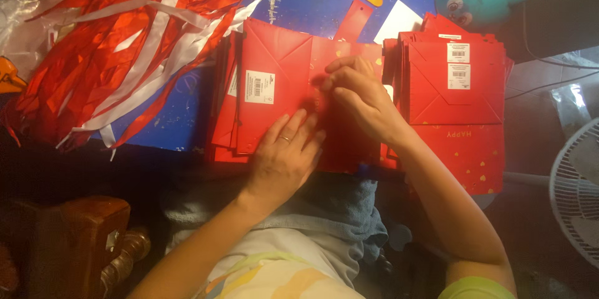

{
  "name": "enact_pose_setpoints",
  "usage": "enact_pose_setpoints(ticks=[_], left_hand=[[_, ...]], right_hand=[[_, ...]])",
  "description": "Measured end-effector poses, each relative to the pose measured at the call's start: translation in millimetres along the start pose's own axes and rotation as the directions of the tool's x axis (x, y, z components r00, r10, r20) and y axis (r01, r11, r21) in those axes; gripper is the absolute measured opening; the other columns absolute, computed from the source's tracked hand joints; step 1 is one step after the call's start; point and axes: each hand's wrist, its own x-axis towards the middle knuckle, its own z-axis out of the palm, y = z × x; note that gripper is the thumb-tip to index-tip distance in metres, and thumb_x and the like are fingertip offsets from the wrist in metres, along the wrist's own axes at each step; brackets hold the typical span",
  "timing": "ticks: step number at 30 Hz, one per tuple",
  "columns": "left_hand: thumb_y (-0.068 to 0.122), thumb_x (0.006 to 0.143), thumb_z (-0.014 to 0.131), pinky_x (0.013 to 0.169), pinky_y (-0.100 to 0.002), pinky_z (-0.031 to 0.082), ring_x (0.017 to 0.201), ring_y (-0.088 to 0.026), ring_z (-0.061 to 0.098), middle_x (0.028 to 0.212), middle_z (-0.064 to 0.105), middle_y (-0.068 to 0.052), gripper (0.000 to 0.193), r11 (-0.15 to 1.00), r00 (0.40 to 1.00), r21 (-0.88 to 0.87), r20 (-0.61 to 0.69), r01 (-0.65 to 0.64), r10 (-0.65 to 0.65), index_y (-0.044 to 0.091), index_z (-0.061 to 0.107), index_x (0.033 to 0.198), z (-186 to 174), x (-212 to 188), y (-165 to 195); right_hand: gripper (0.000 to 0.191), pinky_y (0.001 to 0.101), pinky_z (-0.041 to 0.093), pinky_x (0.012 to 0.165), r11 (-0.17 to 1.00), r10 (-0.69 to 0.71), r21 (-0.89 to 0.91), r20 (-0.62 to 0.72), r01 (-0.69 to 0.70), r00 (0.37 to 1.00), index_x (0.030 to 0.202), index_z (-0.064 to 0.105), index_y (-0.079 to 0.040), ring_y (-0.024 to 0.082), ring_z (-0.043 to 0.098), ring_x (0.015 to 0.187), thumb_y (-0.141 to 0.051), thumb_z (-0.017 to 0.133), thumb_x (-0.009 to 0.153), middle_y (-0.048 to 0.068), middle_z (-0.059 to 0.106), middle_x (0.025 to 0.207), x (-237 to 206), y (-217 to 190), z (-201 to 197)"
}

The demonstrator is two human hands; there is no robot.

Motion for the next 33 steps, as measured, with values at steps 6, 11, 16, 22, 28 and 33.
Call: enact_pose_setpoints(ticks=[6, 11, 16, 22, 28, 33], left_hand=[[0.023, 0.095, 0.07, 0.115, -0.043, 0.038, 0.132, -0.025, 0.055, 0.132, 0.066, -0.008, 0.026, 0.995, 0.999, -0.098, 0.026, 0.032, -0.03, 0.008, 0.07, 0.116, -12, -6, -15], [0.023, 0.092, 0.07, 0.114, -0.044, 0.039, 0.131, -0.025, 0.053, 0.131, 0.064, -0.008, 0.027, 0.999, 1.0, -0.047, 0.021, 0.023, -0.022, 0.009, 0.07, 0.115, -9, -3, -14], [0.023, 0.092, 0.07, 0.112, -0.041, 0.038, 0.13, -0.025, 0.052, 0.134, 0.062, -0.009, 0.03, 0.997, 0.997, -0.027, -0.003, 0.074, -0.075, 0.009, 0.071, 0.119, -6, -4, -13], [0.024, 0.092, 0.068, 0.111, -0.044, 0.04, 0.123, -0.025, 0.052, 0.137, 0.062, -0.012, 0.033, 0.983, 0.989, 0.141, 0.079, 0.116, -0.128, 0.008, 0.07, 0.121, -5, 0, 5], [0.025, 0.092, 0.066, 0.109, -0.047, 0.04, 0.121, -0.024, 0.052, 0.141, 0.061, -0.013, 0.035, 0.968, 0.982, 0.217, 0.113, 0.124, -0.151, 0.009, 0.07, 0.123, -6, 0, 12], [0.025, 0.094, 0.066, 0.108, -0.048, 0.04, 0.121, -0.025, 0.051, 0.141, 0.061, -0.012, 0.034, 0.971, 0.982, 0.201, 0.114, 0.128, -0.153, 0.009, 0.069, 0.124, -5, -1, 10]], right_hand=[[0.027, 0.0387, 0.036, 0.117, 0.917, 0.134, 0.371, 0.067, -0.149, 0.989, 0.111, 0.065, -0.004, 0.024, 0.051, 0.134, -0.015, 0.044, 0.098, 0.01, 0.058, 0.135, -5, -3, 3], [0.029, 0.0392, 0.04, 0.116, 0.945, 0.086, 0.312, 0.034, -0.093, 0.996, 0.109, 0.067, -0.002, 0.025, 0.054, 0.131, -0.015, 0.044, 0.097, 0.01, 0.061, 0.129, 5, 2, 20], [0.031, 0.0395, 0.037, 0.117, 0.956, 0.088, 0.278, 0.031, -0.093, 0.996, 0.109, 0.068, -0.002, 0.026, 0.051, 0.132, -0.014, 0.043, 0.095, 0.011, 0.059, 0.131, 0, 1, 25], [0.036, 0.0394, 0.038, 0.116, 0.954, 0.108, 0.273, 0.077, -0.125, 0.991, 0.111, 0.072, -0.003, 0.026, 0.052, 0.132, -0.016, 0.043, 0.095, 0.011, 0.058, 0.133, 7, -1, 23], [0.035, 0.0397, 0.039, 0.116, 0.958, 0.137, 0.244, 0.082, -0.153, 0.987, 0.109, 0.071, -0.002, 0.026, 0.052, 0.132, -0.016, 0.042, 0.095, 0.011, 0.057, 0.134, 7, -6, 23], [0.033, 0.0399, 0.039, 0.115, 0.964, 0.118, 0.228, 0.076, -0.133, 0.99, 0.109, 0.069, -0.001, 0.027, 0.052, 0.132, -0.015, 0.043, 0.096, 0.011, 0.057, 0.134, 8, -3, 24]])
